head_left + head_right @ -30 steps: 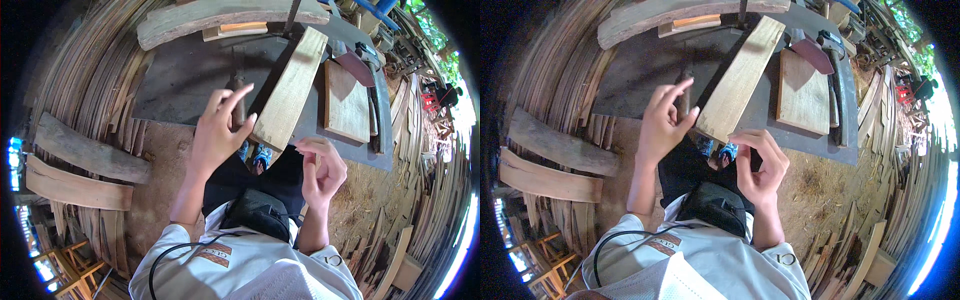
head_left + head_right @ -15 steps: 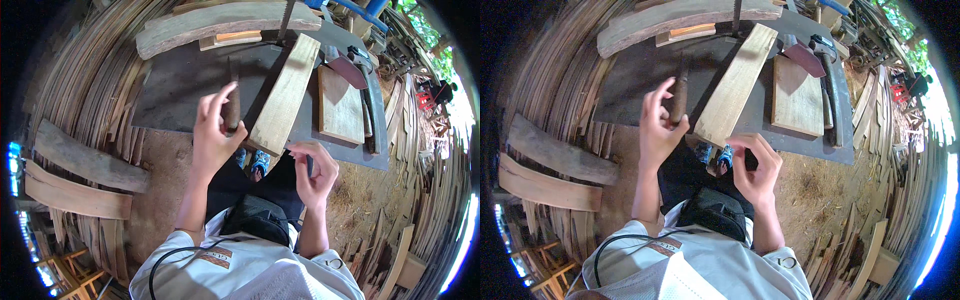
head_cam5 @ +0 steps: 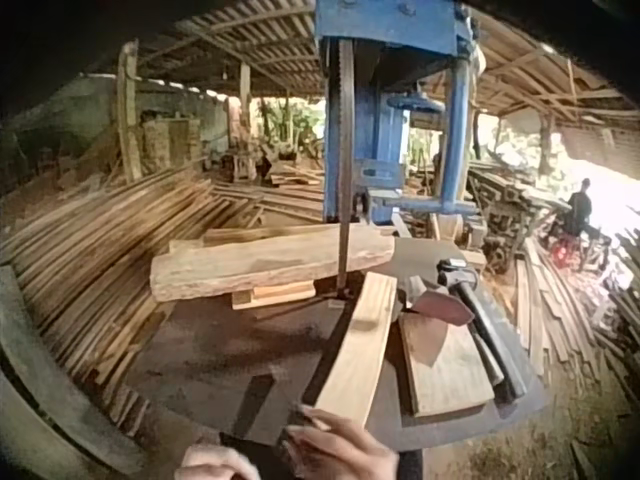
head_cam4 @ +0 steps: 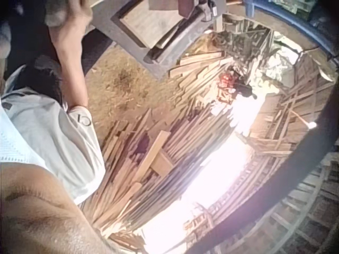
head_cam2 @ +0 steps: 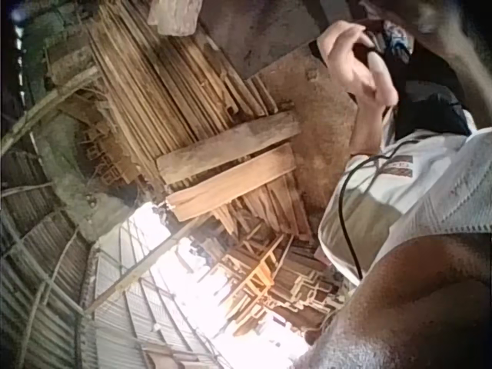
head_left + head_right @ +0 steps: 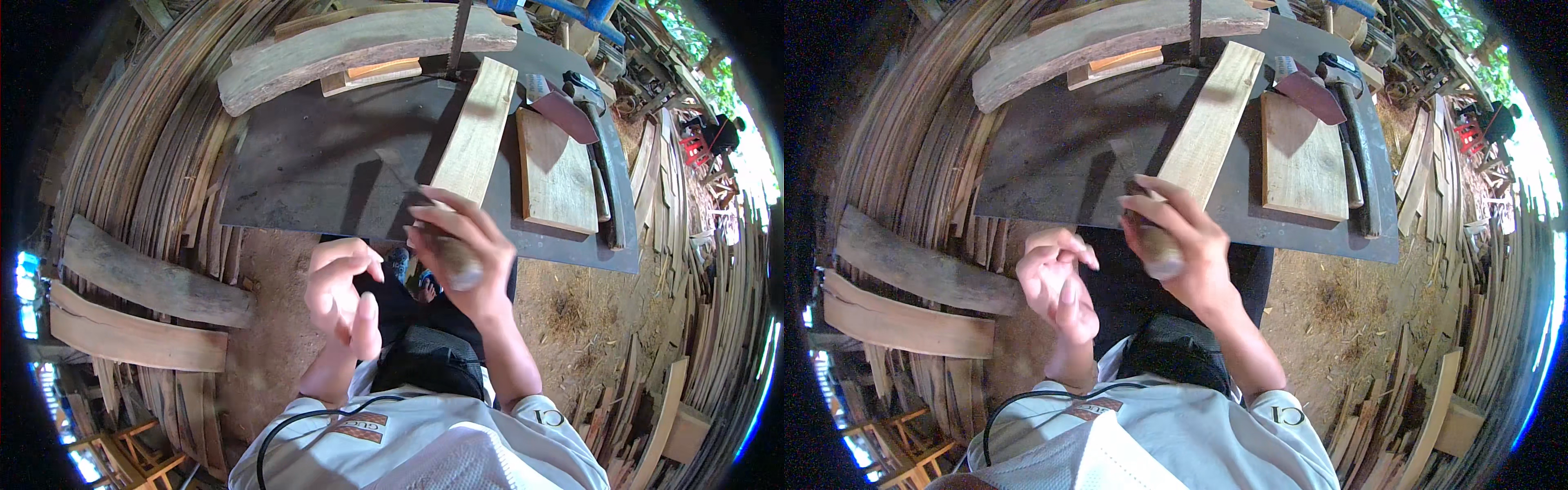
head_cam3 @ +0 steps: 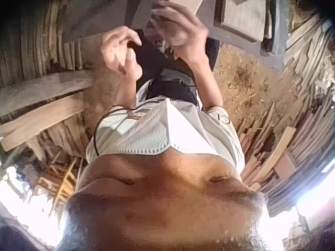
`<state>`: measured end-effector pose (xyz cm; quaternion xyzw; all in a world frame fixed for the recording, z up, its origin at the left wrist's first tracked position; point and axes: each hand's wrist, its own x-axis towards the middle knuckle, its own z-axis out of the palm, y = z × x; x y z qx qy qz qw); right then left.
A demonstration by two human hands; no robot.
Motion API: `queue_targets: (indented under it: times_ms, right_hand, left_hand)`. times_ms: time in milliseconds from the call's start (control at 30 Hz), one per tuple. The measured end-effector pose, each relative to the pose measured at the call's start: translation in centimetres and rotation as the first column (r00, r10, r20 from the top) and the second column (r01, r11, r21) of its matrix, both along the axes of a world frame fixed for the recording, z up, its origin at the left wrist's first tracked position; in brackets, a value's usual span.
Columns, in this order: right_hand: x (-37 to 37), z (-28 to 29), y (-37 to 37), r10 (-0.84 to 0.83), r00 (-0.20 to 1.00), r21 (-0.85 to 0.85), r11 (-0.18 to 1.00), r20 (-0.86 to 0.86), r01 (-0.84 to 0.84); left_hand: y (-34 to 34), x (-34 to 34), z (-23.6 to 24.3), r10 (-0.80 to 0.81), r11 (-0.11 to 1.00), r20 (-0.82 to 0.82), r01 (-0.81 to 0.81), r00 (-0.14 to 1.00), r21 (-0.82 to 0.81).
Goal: Shaping and sanding wooden pieces using a chisel and sandpaper on a workbench.
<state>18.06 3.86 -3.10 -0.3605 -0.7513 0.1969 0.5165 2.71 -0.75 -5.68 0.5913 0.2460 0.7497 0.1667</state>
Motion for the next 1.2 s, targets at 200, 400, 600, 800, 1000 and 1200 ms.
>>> queue_targets:
  times_ms: [200, 400, 600, 800, 1000, 1200]
  right_hand:
    - [4.5, 1.3, -1.9, -0.299, 0.95, 0.265, 0.912, -0.087, 0.312]
    - [7.3, 0.0, -3.7, -0.294, 0.956, 0.235, 0.928, -0.012, 0.289]
    - [7.1, 0.9, -4.9, -0.371, 0.921, 0.274, 0.904, 0.119, 0.329]
    - [6.1, 0.5, -4.1, 0.197, 0.965, 0.257, 0.955, -0.174, -0.148]
    - [5.2, 1.0, -2.3, 0.266, 0.963, 0.293, 0.919, 0.036, -0.264]
    - [5.3, 1.5, 7.4, 0.011, 1.0, 0.295, 0.956, 0.016, -0.015]
  left_hand:
    - [2.1, 1.7, -1.9, 0.041, 0.935, -0.428, -0.186, 0.903, -0.302]
    - [0.9, 4.6, -3.6, -0.083, 0.926, -0.462, -0.103, 0.883, -0.363]
    - [-0.8, 5.7, -5.1, -0.149, 0.952, -0.559, -0.035, 0.816, -0.305]
    - [0.3, 5.3, -7.8, -0.139, 0.983, -0.569, 0.042, 0.811, -0.179]
    - [0.7, 5.2, -8.5, -0.116, 0.989, -0.515, 0.048, 0.849, -0.143]
    - [1.0, 5.4, -8.2, -0.084, 0.993, -0.54, 0.024, 0.838, -0.119]
